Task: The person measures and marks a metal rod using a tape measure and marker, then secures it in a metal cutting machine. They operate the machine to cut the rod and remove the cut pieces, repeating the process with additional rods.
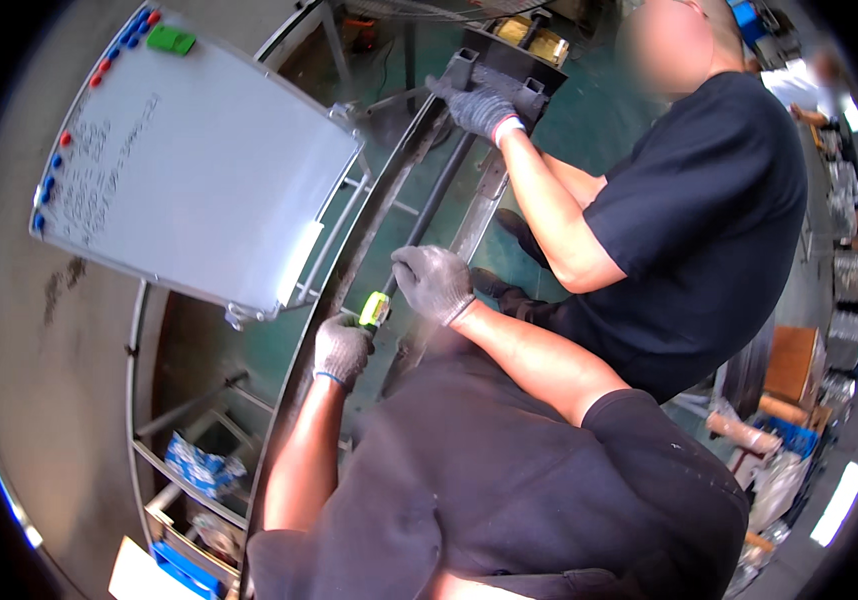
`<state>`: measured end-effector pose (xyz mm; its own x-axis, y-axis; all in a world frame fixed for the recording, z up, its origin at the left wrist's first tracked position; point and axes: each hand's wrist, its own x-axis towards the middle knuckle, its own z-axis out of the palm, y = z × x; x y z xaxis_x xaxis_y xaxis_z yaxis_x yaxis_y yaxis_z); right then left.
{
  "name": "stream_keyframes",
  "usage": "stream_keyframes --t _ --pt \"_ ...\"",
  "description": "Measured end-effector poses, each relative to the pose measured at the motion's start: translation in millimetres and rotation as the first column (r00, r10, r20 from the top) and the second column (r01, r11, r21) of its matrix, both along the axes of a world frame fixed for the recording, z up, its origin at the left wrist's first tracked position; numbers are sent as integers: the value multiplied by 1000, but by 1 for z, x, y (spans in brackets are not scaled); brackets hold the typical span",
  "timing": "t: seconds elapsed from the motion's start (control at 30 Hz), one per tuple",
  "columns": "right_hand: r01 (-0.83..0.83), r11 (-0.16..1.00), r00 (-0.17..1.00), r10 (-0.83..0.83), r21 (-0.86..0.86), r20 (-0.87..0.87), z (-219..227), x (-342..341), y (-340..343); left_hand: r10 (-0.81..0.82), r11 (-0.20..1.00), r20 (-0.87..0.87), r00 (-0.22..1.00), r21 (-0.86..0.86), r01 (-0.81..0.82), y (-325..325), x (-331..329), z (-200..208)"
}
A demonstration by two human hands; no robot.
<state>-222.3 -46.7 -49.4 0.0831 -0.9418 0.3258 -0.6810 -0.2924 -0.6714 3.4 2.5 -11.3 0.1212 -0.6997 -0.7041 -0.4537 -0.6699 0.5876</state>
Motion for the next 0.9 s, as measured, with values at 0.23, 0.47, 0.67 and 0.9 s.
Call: stream_keyframes --t 0.23,0.47,0.67,0.9 --pt "5 1000 1000 -5 6 -3 1 7 0 -130 975 117 985 -165 149 8 5 -38" --pt "0 993 1000 4 118 -26 -9 11 3 -242 953 156 958 -148 265 -1 4 -12" --pt "-6 985 999 12 170 -34 -18 10 0 -219 970 102 971 -83 227 -1 4 7" --pt "13 971 995 10 239 -96 -6 20 3 -230 970 48 972 -70 233 -1 9 15"
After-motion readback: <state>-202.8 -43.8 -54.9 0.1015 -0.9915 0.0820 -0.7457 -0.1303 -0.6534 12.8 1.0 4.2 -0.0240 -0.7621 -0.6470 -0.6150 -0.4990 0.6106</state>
